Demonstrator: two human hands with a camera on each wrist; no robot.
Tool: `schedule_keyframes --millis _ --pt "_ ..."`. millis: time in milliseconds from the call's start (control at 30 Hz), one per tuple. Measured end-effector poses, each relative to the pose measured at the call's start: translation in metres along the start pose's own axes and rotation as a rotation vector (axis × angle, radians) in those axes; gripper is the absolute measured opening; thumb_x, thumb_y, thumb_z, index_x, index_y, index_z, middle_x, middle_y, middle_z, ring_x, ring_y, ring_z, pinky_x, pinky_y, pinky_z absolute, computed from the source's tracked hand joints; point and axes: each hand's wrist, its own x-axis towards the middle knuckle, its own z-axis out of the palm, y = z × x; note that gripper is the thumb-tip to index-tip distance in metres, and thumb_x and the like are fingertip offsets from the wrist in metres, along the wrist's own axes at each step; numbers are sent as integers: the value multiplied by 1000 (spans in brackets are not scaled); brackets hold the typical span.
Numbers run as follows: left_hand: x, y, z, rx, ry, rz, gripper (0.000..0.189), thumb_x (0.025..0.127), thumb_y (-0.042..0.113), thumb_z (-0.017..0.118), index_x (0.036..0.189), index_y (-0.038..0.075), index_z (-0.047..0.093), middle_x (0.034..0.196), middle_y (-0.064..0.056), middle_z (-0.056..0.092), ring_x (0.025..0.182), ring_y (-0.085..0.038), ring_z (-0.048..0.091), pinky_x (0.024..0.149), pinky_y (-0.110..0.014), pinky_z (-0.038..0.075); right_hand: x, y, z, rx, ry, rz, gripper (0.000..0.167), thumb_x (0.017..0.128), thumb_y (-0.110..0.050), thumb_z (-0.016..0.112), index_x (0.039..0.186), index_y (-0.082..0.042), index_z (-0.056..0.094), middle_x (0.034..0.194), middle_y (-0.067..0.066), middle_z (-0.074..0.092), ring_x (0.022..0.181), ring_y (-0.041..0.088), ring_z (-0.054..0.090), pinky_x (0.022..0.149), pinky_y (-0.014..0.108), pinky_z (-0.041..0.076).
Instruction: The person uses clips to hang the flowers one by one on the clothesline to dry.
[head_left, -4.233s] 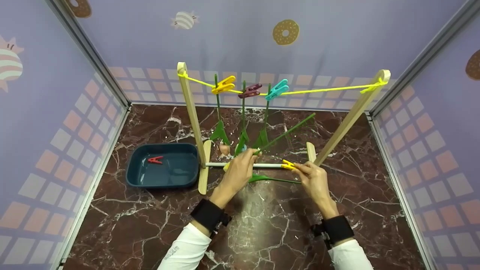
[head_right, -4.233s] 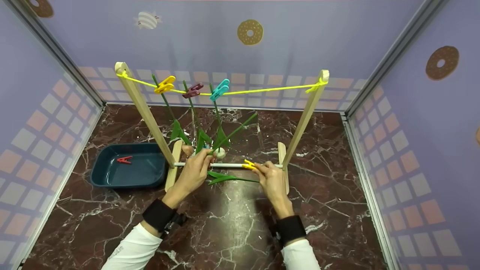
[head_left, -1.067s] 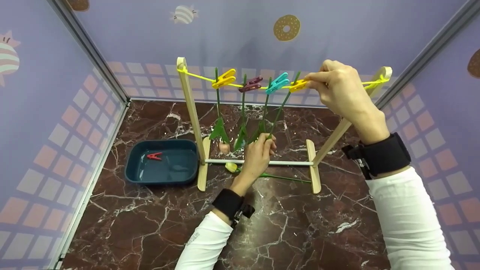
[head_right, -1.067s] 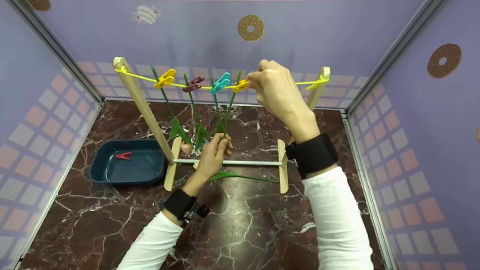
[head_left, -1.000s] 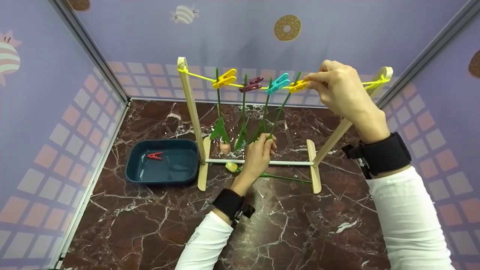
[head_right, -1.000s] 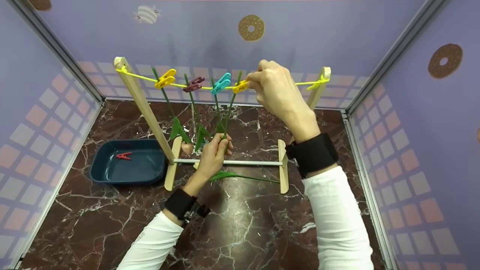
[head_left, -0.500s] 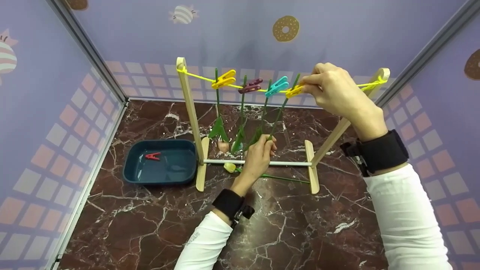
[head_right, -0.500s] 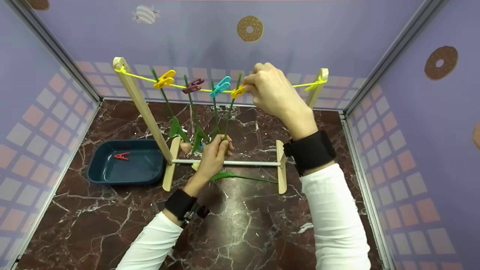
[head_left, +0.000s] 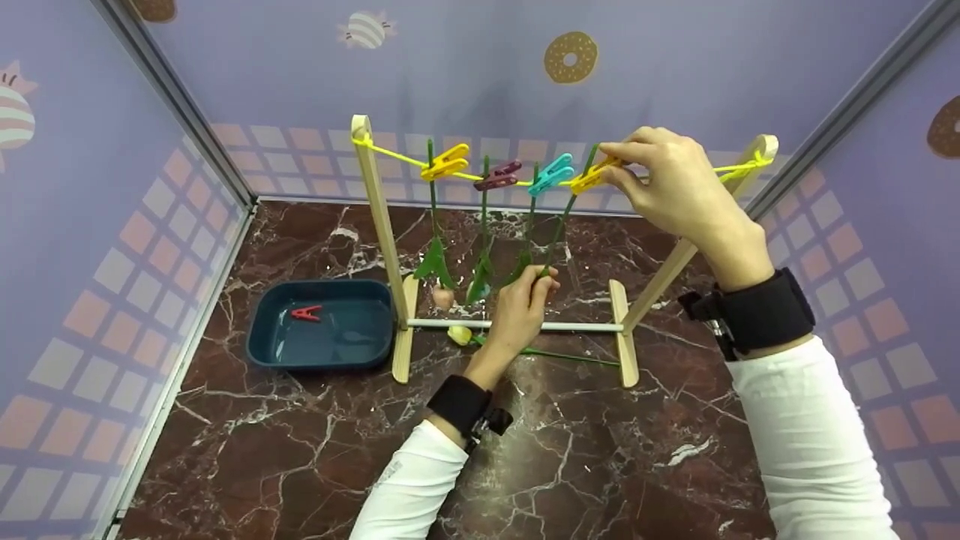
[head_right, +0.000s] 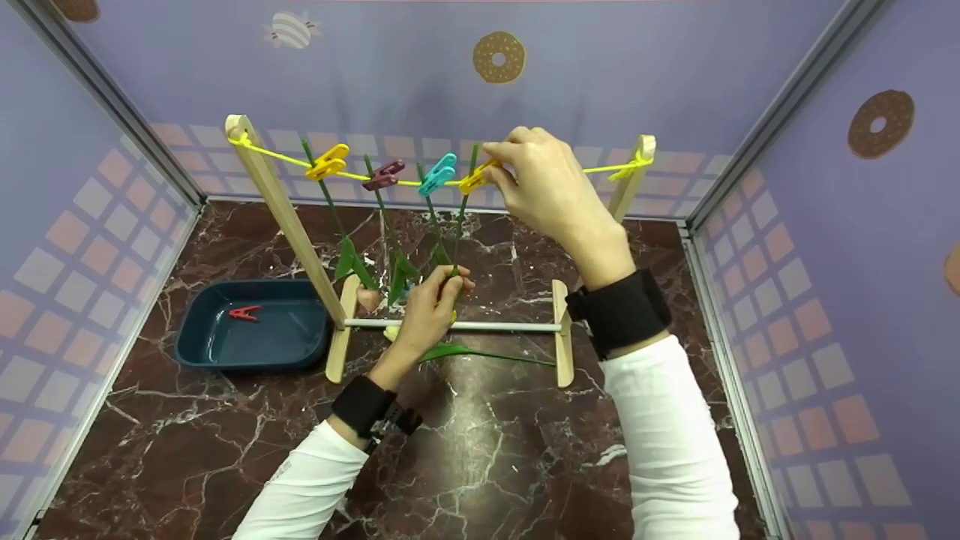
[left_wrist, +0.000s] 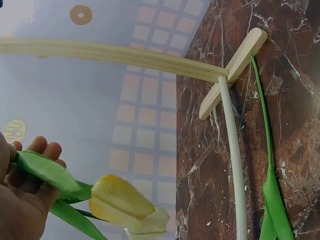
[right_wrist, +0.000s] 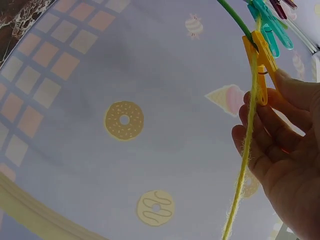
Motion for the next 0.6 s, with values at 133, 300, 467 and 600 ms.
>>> schedule_keyframes --millis 133,300,467,600 --pt "-1 0 -1 23 -15 3 27 105 17 48 122 3 63 107 -12 74 94 -23 72 77 -28 57 -5 -1 3 34 53 -1 33 94 -16 68 123 -1 69 104 18 72 95 36 64 83 49 49" --pt "-4 -1 -4 47 -56 -22 32 105 20 49 130 3 60 108 -12 73 91 -21 70 79 -30 57 -12 -1 10 77 134 -12 33 93 -16 68 123 -1 69 110 18 73 99 35 67 86 46 53" --pt "-7 -1 -6 60 -66 -31 32 105 21 50 130 5 61 115 -10 72 93 -20 70 81 -30 57 -21 0 21 118 319 -71 32 91 -15 72 119 0 70 114 17 73 99 33 69 90 39 54" --pt "-9 -2 -9 58 -54 -8 29 104 19 51 125 4 65 112 -12 73 94 -21 72 81 -30 58 -27 -4 32 227 549 -99 26 82 -3 77 108 -1 75 108 16 75 97 29 70 94 27 53"
